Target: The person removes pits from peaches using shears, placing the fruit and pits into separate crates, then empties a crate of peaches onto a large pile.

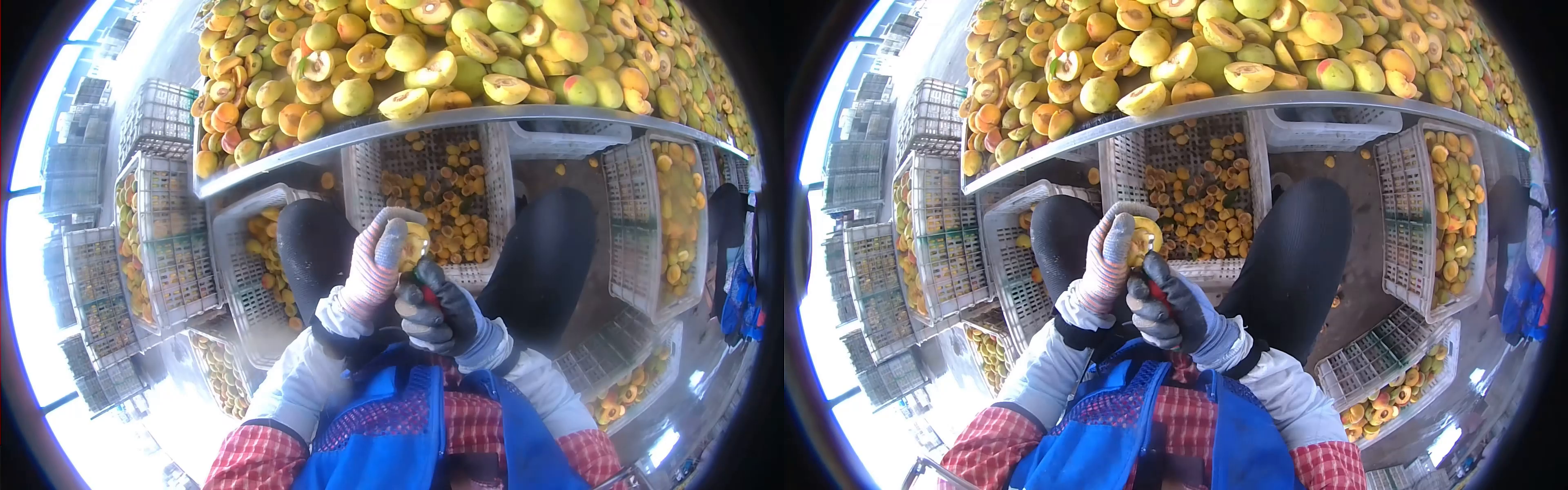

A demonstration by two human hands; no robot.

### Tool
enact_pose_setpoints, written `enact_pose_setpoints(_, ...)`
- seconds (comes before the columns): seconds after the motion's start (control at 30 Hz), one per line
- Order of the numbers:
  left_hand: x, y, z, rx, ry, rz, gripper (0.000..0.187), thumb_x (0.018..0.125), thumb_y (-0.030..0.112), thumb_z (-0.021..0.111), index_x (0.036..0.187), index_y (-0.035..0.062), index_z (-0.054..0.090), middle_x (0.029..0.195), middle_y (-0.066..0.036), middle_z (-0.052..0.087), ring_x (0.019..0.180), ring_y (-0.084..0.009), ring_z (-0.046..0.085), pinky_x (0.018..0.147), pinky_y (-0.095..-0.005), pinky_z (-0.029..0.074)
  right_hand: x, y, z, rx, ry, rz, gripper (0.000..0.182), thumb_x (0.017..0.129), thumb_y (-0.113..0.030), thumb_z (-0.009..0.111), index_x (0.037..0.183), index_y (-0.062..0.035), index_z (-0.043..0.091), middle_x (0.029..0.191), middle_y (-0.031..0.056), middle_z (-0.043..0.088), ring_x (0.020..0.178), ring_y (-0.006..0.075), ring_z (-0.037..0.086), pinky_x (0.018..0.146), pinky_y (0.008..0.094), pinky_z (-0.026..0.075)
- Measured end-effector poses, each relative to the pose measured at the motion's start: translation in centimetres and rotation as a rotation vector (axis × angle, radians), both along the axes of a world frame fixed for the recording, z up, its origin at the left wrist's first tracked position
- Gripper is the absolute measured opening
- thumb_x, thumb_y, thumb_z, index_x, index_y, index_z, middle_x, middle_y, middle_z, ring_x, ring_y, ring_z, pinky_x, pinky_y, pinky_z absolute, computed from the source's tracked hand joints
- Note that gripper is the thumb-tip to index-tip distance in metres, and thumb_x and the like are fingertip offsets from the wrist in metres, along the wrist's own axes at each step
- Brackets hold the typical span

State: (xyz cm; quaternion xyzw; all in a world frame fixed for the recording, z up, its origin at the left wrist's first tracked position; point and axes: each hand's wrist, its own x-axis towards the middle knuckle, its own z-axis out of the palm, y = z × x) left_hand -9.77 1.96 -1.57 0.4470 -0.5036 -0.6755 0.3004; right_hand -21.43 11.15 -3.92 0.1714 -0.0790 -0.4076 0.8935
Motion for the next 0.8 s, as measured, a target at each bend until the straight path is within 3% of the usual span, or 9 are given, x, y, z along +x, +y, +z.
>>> enact_pose_setpoints(0.1, -0.3, 0.2, -0.1, 0.096, 0.082, 0.013, 0.035, 0.098, 0.036, 0.047, 0.107, 0.0042, 0.06, 0.087, -0.004, 0.062, 0.08, -0.0084, 0.055, 0.074, -0.0235, 0.045, 0.1, -0.2, 0.6, 0.06, -0.194, 0.006, 0.04, 0.1, -0.045, 0.038, 0.093, -0.0086, 0.053, 0.059, -0.0008, 0.039, 0.037, 0.0071, 0.033, 0.031, 0.0234, 0.027)
enact_pose_setpoints(0.23, -0.2, 0.2, -0.8, 0.177, 0.118, -0.005, 0.036, 0.097, 0.038, 0.048, 0.108, 0.0051, 0.059, 0.086, -0.003, 0.06, 0.079, -0.009, 0.055, 0.074, -0.0242, 0.046, 0.2, -0.3, 0.4, 0.044, -0.374, -0.016, 0.04, 0.1, -0.044, 0.038, 0.096, -0.0061, 0.052, 0.06, -0.0007, 0.041, 0.039, 0.0068, 0.037, 0.035, 0.0239, 0.034)
enact_pose_setpoints(0.33, -0.9, 0.7, -0.3, 0.354, 0.224, 0.101, 0.036, 0.095, 0.038, 0.049, 0.106, 0.0052, 0.06, 0.086, -0.005, 0.061, 0.078, -0.0122, 0.057, 0.074, -0.0263, 0.047, 0.3, -0.4, 0.4, 0.015, -0.455, -0.055, 0.041, 0.1, -0.044, 0.037, 0.095, -0.0053, 0.05, 0.06, -0.0011, 0.042, 0.04, 0.0064, 0.04, 0.039, 0.024, 0.039)
enact_pose_setpoints(0.43, -1.4, 1.8, -1.5, 0.758, 0.585, 0.393, 0.037, 0.094, 0.039, 0.051, 0.103, 0.0043, 0.06, 0.088, -0.007, 0.062, 0.08, -0.0166, 0.059, 0.074, -0.0286, 0.049, 0.2, -0.7, 0.8, -0.102, -0.468, -0.159, 0.04, 0.1, -0.043, 0.037, 0.092, -0.0054, 0.047, 0.06, -0.0016, 0.043, 0.041, 0.0063, 0.041, 0.041, 0.024, 0.041)
enact_pose_setpoints(0.47, -1.8, 1.7, -1.2, 0.766, 0.456, 0.488, 0.036, 0.092, 0.038, 0.053, 0.101, 0.0036, 0.06, 0.09, -0.009, 0.063, 0.083, -0.0197, 0.061, 0.075, -0.0299, 0.05, -0.1, -1.0, 1.1, -0.136, -0.466, -0.203, 0.04, 0.1, -0.043, 0.037, 0.091, -0.0056, 0.047, 0.06, -0.0017, 0.043, 0.041, 0.0064, 0.042, 0.041, 0.0241, 0.041)
enact_pose_setpoints(0.5, -1.1, 2.0, -0.5, 0.781, 0.419, 0.405, 0.028, 0.089, 0.033, 0.058, 0.097, 0.0065, 0.061, 0.087, -0.007, 0.064, 0.078, -0.0191, 0.062, 0.07, -0.0302, 0.052, -0.4, -1.1, 1.3, -0.171, -0.463, -0.254, 0.039, 0.1, -0.043, 0.037, 0.09, -0.0058, 0.046, 0.06, -0.0019, 0.043, 0.041, 0.0064, 0.042, 0.041, 0.0243, 0.041)
enact_pose_setpoints(0.63, 1.8, 1.5, 2.3, 0.373, 0.115, 0.53, 0.032, 0.09, 0.037, 0.058, 0.106, 0.0088, 0.061, 0.095, -0.004, 0.063, 0.083, -0.0163, 0.063, 0.075, -0.0314, 0.053, -1.2, -0.6, -2.2, 0.121, -0.292, -0.26, 0.043, 0.1, -0.042, 0.039, 0.099, -0.0008, 0.053, 0.063, 0.001, 0.042, 0.04, 0.0082, 0.034, 0.036, 0.0244, 0.033)
enact_pose_setpoints(0.77, 9.8, -1.4, 4.3, -0.342, -0.097, 0.777, 0.037, 0.093, 0.038, 0.051, 0.108, 0.0055, 0.061, 0.097, -0.007, 0.061, 0.088, -0.0189, 0.061, 0.078, -0.0302, 0.05, -2.0, -1.6, -2.3, 0.052, 0.024, -0.396, 0.043, 0.099, -0.044, 0.041, 0.103, -0.0028, 0.055, 0.063, 0.0011, 0.041, 0.04, 0.0099, 0.033, 0.035, 0.025, 0.03)
enact_pose_setpoints(0.8, 13.0, -3.0, 3.7, -0.541, -0.486, 0.775, 0.032, 0.094, 0.033, 0.053, 0.107, 0.0046, 0.061, 0.097, -0.006, 0.061, 0.088, -0.0171, 0.06, 0.079, -0.0294, 0.049, -2.3, -1.8, -1.9, 0.031, 0.196, -0.46, 0.043, 0.099, -0.044, 0.042, 0.103, -0.0038, 0.055, 0.063, 0.0011, 0.041, 0.04, 0.0103, 0.033, 0.035, 0.0253, 0.03)
